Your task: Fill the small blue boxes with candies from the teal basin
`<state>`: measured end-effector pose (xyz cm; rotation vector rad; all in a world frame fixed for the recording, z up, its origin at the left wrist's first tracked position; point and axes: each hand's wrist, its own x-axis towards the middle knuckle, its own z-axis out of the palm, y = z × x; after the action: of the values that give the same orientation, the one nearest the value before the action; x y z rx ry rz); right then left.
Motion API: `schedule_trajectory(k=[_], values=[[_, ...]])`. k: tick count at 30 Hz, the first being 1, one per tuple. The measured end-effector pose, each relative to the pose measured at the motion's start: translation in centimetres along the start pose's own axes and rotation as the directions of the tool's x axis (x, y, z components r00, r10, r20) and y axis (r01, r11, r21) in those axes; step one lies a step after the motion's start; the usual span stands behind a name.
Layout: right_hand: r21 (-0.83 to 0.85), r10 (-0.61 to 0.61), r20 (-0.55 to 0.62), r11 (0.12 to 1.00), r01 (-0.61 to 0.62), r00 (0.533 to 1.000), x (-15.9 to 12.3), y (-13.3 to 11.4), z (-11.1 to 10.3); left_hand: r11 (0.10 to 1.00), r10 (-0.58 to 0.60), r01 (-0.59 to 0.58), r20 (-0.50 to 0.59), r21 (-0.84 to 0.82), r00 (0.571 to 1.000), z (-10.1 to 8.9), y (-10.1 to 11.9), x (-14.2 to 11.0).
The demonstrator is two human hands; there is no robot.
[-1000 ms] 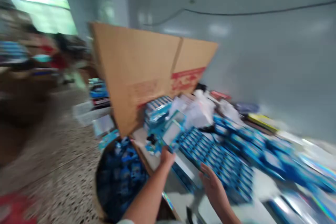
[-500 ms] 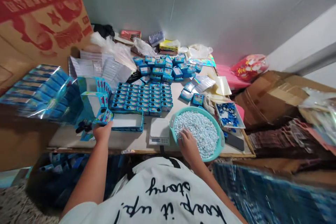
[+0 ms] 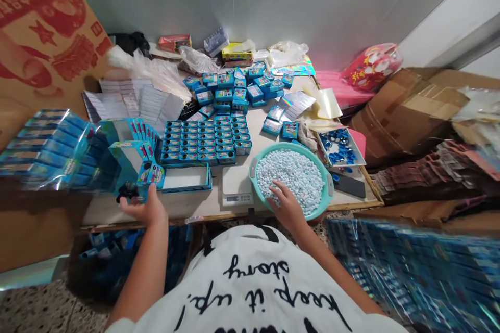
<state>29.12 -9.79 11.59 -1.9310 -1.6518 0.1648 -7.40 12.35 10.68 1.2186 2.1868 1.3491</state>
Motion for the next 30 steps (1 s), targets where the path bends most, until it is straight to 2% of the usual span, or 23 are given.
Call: schedule_trajectory(k=[1, 2, 3, 4, 5, 6, 7, 8, 10, 12, 13, 16, 18, 21, 24, 26, 28, 30], values=[[0.007, -0.005, -0.03, 1.0, 0.005, 1.0, -0.4, -0.2, -0.5, 0.995, 0.081, -0.075, -0.089, 0.073, 0.993, -0.8, 0.7, -1.4], [0.01, -0.002, -0.065, 1.0, 0.003, 0.998, -0.8, -0.4, -1.1, 0.969, 0.221, -0.215, -0.037, 0.125, 0.975, -1.5, 1.6, -2.8], [0.011, 0.01, -0.101, 1.0, -0.009, 0.995, -1.3, -0.5, -1.6, 0.921, 0.363, -0.369, 0.071, 0.122, 0.929, -2.0, 2.6, -4.2], [0.011, 0.033, -0.135, 0.999, -0.032, 0.99, -1.7, -0.6, -2.0, 0.856, 0.488, -0.513, 0.227, 0.063, 0.843, -2.0, 3.8, -5.6], [0.012, 0.062, -0.166, 0.998, -0.061, 0.984, -2.2, -0.6, -2.5, 0.786, 0.581, -0.617, 0.387, -0.039, 0.716, -1.5, 5.1, -6.9], [0.017, 0.087, -0.192, 0.996, -0.085, 0.977, -2.6, -0.5, -2.8, 0.724, 0.639, -0.673, 0.515, -0.152, 0.572, -0.6, 6.6, -8.1], [0.021, 0.104, -0.213, 0.995, -0.102, 0.971, -2.9, -0.4, -3.2, 0.688, 0.656, -0.688, 0.604, -0.231, 0.453, 0.8, 8.1, -9.1], [0.025, 0.114, -0.224, 0.993, -0.111, 0.968, -3.3, -0.3, -3.5, 0.674, 0.652, -0.689, 0.655, -0.269, 0.382, 2.7, 9.7, -9.9], [0.033, 0.122, -0.237, 0.992, -0.118, 0.964, -3.9, -0.1, -4.1, 0.64, 0.635, -0.711, 0.721, -0.29, 0.278, 7.1, 12.6, -10.9], [0.054, 0.135, -0.246, 0.991, -0.126, 0.96, -4.7, 0.1, -4.7, 0.578, 0.592, -0.78, 0.781, -0.238, 0.2, 11.8, 14.9, -11.2], [0.069, 0.149, -0.25, 0.988, -0.136, 0.957, -5.2, 0.2, -5.0, 0.534, 0.549, -0.825, 0.818, -0.185, 0.172, 14.0, 15.8, -11.2], [0.101, 0.218, -0.269, 0.975, -0.198, 0.938, -7.4, 0.3, -5.7, 0.417, 0.427, -0.909, 0.881, 0.005, 0.201, 19.1, 17.0, -11.1], [0.108, 0.285, -0.288, 0.958, -0.265, 0.914, -9.3, 0.4, -6.0, 0.339, 0.403, -0.939, 0.894, 0.055, 0.198, 21.3, 16.8, -10.9], [0.116, 0.39, -0.322, 0.921, -0.373, 0.863, -12.0, 0.3, -5.9, 0.237, 0.427, -0.971, 0.894, 0.033, 0.134, 22.6, 16.4, -10.7], [0.116, 0.469, -0.369, 0.88, -0.461, 0.802, -13.8, 0.1, -5.7, 0.19, 0.487, -0.98, 0.872, -0.053, 0.047, 21.9, 16.7, -10.7], [0.121, 0.496, -0.399, 0.862, -0.492, 0.771, -14.2, 0.0, -5.6, 0.197, 0.554, -0.975, 0.832, -0.105, 0.022, 20.3, 17.3, -10.8], [0.132, 0.499, -0.415, 0.86, -0.492, 0.761, -13.9, 0.0, -5.6, 0.228, 0.626, -0.966, 0.778, -0.12, 0.051, 17.9, 17.8, -10.7], [0.148, 0.491, -0.404, 0.868, -0.474, 0.772, -13.4, 0.1, -5.5, 0.261, 0.68, -0.958, 0.727, -0.12, 0.094, 15.2, 17.8, -10.4]])
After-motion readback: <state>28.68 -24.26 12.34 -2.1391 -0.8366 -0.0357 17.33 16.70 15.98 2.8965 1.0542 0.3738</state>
